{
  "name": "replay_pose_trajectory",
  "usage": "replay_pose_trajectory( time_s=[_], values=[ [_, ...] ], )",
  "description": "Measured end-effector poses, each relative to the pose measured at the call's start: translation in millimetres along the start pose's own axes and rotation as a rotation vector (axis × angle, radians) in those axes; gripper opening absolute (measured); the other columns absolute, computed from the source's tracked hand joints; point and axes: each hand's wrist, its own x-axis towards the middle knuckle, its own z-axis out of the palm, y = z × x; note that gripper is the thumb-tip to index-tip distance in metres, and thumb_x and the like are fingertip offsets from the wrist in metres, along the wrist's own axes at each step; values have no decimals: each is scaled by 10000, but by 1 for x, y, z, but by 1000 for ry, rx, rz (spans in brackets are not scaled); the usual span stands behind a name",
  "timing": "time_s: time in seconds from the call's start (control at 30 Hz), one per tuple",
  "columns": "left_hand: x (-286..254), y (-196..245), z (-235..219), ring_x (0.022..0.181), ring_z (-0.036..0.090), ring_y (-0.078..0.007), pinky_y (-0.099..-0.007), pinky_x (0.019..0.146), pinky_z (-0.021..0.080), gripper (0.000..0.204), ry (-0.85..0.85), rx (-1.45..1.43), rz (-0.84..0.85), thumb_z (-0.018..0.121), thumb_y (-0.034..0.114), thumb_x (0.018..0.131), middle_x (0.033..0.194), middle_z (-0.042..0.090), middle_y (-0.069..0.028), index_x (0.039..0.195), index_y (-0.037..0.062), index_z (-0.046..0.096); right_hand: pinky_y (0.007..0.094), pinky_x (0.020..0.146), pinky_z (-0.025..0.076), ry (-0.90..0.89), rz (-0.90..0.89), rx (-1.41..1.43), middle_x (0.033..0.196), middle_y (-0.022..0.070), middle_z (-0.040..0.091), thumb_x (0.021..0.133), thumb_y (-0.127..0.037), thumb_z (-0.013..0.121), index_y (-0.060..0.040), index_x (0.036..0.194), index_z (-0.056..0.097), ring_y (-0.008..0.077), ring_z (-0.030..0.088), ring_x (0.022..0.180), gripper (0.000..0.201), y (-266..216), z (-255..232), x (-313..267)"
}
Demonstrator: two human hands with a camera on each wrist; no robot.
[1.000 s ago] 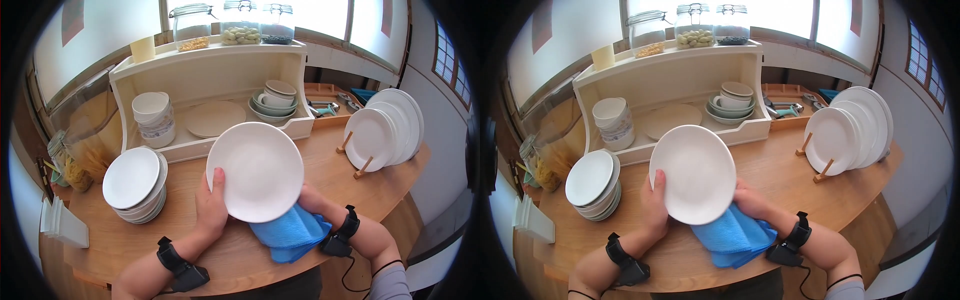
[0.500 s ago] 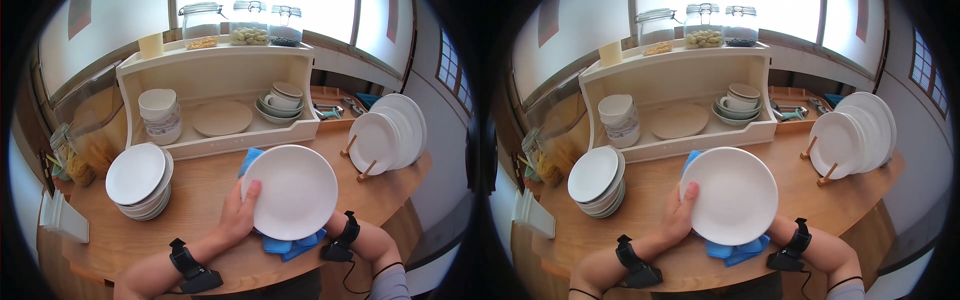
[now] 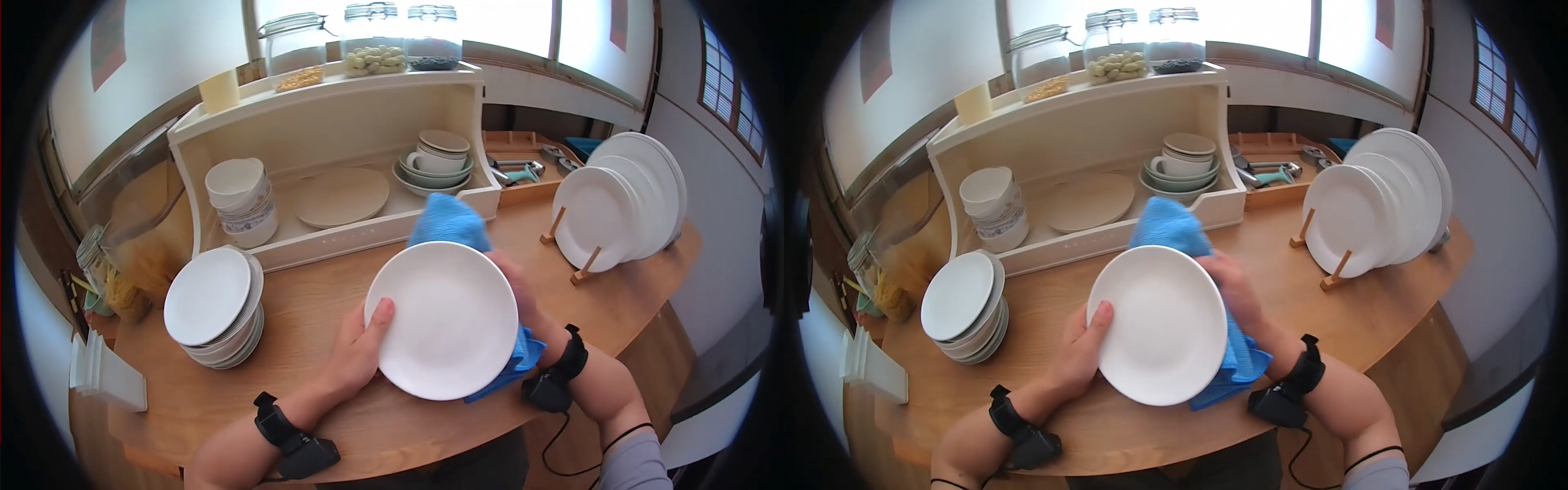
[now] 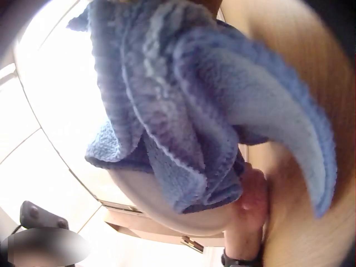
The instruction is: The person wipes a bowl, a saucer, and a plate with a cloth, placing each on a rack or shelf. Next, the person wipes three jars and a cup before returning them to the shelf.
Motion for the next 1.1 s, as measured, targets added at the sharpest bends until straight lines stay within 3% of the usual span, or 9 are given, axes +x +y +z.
replay_pose_trajectory(
  time_s=[0.07,0.13,0.17,0.27,0.37,0.47,0.57,0.8,1.1],
  values=[
    [6,-16,9,765,615,-130,-258,679,508,442,187,-111,166,402,380,990,933,633,-92,1177,-9,498,283,884,492,-12,593,292,1213,110,569,921,-234,548,-11,1215,535,154,572,1055,369,-42,29,-8],
    [7,-13,2,844,601,-136,-269,752,489,444,248,-148,143,404,373,991,986,624,-96,1195,-11,491,290,910,474,-231,82,142,1240,105,562,905,-218,587,-16,1220,551,148,542,1109,376,-3,40,-15],
    [8,-10,-2,924,587,-141,-279,825,470,447,325,-194,126,407,366,992,1040,615,-100,1214,-14,485,289,870,478,-255,127,232,1141,92,602,864,-167,611,-2,1158,583,149,566,1016,338,1,48,-12],
    [12,7,-9,669,610,-124,-243,551,494,409,539,-333,123,410,375,988,892,634,-69,1153,13,505,278,814,469,-449,295,323,964,62,649,784,-98,609,17,1061,622,134,582,884,300,1,47,-2],
    [19,6,-36,401,475,-83,-203,315,330,362,553,-294,84,386,389,988,687,581,-26,1078,55,492,265,789,456,-567,145,286,887,59,641,750,-107,573,20,996,625,121,563,862,281,8,43,0],
    [38,4,-41,400,477,-97,-211,325,338,358,650,-226,145,388,376,986,692,586,-32,1061,45,503,269,764,449,-604,69,314,851,41,616,750,-112,569,12,959,611,99,534,825,247,8,44,-2],
    [60,14,-61,417,489,-107,-219,341,348,341,564,-24,41,406,357,979,695,586,-36,1027,41,525,271,758,449,-621,56,273,833,47,616,766,-132,556,11,941,611,114,544,815,233,15,44,-1],
    [151,61,-89,442,493,-146,-265,390,345,295,626,93,40,438,320,952,602,514,-37,881,48,527,287,745,457,-567,26,260,817,77,623,754,-152,571,27,932,605,134,556,798,255,18,48,-4],
    [210,28,-140,456,473,-123,-242,385,367,290,728,301,-128,469,337,928,601,478,-19,864,60,526,354,739,483,-482,-17,199,837,200,658,738,-179,583,38,956,628,289,633,797,311,22,54,-6]
  ],
)
